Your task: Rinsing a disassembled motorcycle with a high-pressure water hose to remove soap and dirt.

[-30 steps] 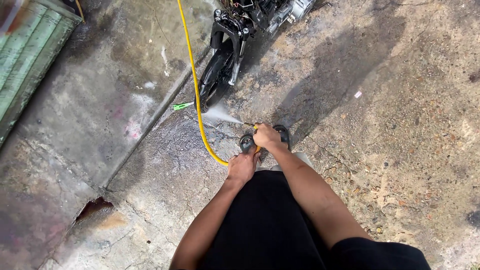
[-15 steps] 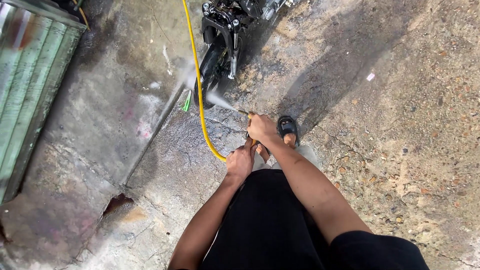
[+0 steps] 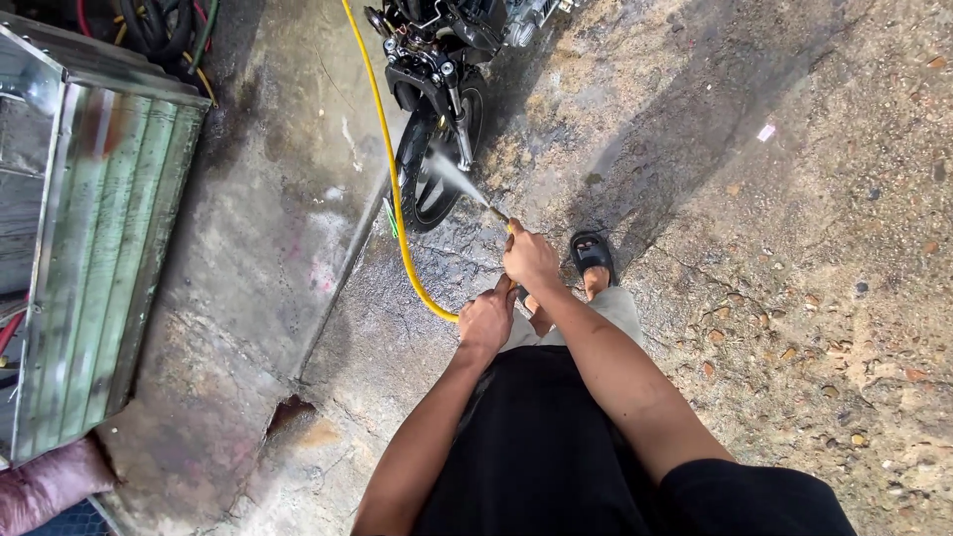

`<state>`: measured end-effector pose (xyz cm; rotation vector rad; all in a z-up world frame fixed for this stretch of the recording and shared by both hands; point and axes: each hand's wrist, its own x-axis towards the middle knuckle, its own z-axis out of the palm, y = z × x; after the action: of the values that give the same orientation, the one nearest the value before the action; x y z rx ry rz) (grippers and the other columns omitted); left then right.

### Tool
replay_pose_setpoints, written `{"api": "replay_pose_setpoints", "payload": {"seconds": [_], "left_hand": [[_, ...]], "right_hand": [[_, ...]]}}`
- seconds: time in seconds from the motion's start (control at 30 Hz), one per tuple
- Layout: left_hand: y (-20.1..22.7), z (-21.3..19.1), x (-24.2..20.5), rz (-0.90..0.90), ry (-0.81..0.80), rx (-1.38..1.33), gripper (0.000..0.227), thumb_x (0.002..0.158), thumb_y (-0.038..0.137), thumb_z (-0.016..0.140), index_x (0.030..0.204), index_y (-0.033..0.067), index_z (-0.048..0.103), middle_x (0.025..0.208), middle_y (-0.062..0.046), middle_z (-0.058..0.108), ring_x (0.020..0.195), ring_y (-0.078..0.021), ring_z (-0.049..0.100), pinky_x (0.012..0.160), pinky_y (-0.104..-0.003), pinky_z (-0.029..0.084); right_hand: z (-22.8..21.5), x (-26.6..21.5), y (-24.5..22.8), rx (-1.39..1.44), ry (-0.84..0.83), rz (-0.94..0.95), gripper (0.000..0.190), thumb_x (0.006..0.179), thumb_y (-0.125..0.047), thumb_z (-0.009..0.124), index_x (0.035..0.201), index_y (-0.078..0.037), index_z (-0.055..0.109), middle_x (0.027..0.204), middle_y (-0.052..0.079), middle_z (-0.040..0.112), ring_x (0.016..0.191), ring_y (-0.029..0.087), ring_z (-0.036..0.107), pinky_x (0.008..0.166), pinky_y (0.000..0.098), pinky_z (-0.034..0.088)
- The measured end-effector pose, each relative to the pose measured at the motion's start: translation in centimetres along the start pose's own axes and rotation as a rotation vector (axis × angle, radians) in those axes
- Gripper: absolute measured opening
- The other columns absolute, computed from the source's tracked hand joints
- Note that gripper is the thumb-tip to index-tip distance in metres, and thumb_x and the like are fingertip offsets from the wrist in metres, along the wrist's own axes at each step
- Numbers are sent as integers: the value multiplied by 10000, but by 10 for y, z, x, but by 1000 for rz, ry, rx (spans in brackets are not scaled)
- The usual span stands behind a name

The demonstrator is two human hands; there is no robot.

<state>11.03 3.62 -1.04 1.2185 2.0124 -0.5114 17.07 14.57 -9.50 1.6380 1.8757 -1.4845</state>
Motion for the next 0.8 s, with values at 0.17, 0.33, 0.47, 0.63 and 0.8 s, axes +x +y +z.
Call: {"api": "replay_pose_setpoints", "payload": {"seconds": [0.17,0.33,0.47,0.63,0.8], "left_hand": [[22,-21,2,16,-6,7,451,1095,539,300,1471,352,464,1082,-82,766,1064,-280,744,1035,-464,523],[54,-52,6,19,26,-78,445,1103,462,344,1485,286,488,1137,-138,764,1089,-314,741,1039,-476,523],[61,-42,27,50,52,-4,427,1091,489,358,1455,325,511,1058,-95,776,1050,-275,753,1013,-462,547],[73,-31,38,79,96,8,426,1079,519,376,1442,354,528,1025,-59,775,1024,-242,759,999,-451,552],[70,-24,44,137,92,-73,430,1042,562,416,1356,328,595,1055,-62,776,1051,-270,749,989,-473,551]], "right_hand": [[2,28,20,-34,-26,1,515,932,-355,468,1430,-318,595,998,202,773,1023,410,746,914,533,588],[-91,-23,-15,109,82,41,526,1026,-251,427,1551,-250,445,1067,292,731,1095,466,705,971,580,545],[-65,24,26,149,93,96,518,1024,-263,421,1541,-234,441,1055,278,731,1089,464,706,961,576,550],[-12,97,84,69,50,82,471,953,-256,516,1388,-129,646,960,242,759,978,432,749,856,542,594],[-89,29,45,129,46,57,481,989,-229,486,1450,-136,586,931,247,738,939,430,744,838,555,598]]}}
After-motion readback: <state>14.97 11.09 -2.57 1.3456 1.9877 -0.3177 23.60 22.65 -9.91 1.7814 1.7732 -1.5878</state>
